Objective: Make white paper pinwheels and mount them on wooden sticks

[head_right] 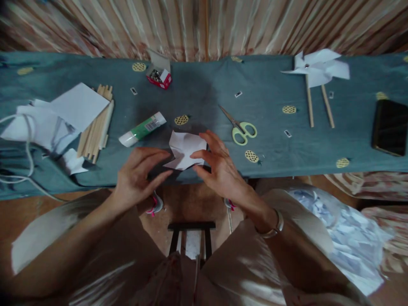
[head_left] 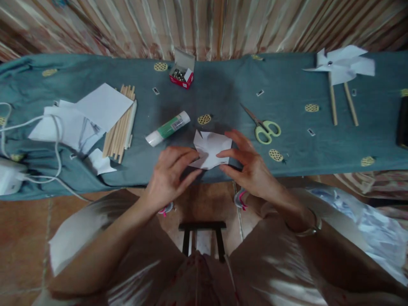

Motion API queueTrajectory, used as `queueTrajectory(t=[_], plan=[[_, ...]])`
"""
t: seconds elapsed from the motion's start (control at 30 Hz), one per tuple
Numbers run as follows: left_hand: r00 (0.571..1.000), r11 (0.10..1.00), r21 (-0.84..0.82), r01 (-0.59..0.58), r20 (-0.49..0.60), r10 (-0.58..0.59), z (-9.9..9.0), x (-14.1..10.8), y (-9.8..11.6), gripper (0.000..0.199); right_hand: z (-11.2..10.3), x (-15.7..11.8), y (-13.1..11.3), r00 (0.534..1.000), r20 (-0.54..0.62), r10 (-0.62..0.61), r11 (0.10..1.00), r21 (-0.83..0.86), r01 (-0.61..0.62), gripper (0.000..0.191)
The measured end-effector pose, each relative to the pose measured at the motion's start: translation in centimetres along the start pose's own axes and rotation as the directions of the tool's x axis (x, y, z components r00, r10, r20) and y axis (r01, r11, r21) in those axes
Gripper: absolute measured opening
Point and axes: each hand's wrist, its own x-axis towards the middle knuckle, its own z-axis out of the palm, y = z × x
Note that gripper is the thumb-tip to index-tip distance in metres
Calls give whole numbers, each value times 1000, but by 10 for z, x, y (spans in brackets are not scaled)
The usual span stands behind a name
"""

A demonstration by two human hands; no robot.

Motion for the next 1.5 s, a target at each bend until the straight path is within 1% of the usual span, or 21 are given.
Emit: queueTrajectory(t=[0.03, 0.1, 0.17, 0.23, 0.37, 0.47, 0.57, 0.87, 1.07, 1.33, 1.5], plan=[[998, 998, -27, -64, 18, 64, 7, -1, 6, 31, 2, 0, 0, 1000, -3, 5, 1000, 7, -5, 16], [993, 992, -67, -109, 43, 112, 19, -2, 12, 27, 6, 1, 0, 1000, -18, 7, 1000, 7, -7, 11], [990, 989, -84, -122, 62, 128, 27, -2, 13, 27, 9, 3, 1, 999, -37, -4, 1000, -2, 3, 10], [989, 988, -89, -124, 71, 130, 30, -2, 12, 29, 11, 4, 3, 998, -53, -16, 1000, -14, 15, 10], [986, 985, -80, -151, 55, 156, 30, -2, 10, 33, 15, 6, 6, 997, -70, -18, 999, -46, 15, 7], [983, 982, -64, -176, 39, 179, 32, -2, 9, 31, 18, 7, 6, 994, -107, -30, 997, -70, 22, 9], [987, 985, -71, -156, 23, 158, 34, -2, 9, 27, 21, 6, 7, 991, -131, -32, 996, -90, 21, 8], [990, 985, -100, -144, -10, 143, 36, -1, 9, 22, 23, 6, 5, 991, -137, -13, 994, -109, -2, 5], [989, 982, -119, -146, -15, 145, 37, -1, 8, 23, 24, 6, 4, 988, -153, 9, 994, -105, -25, 9], [991, 982, -132, -136, -19, 135, 38, 0, 9, 22, 23, 6, 3, 990, -138, 14, 994, -110, -30, 5], [990, 980, -140, -140, -17, 139, 38, 0, 8, 20, 24, 5, 1, 990, -135, 44, 994, -93, -57, 6]])
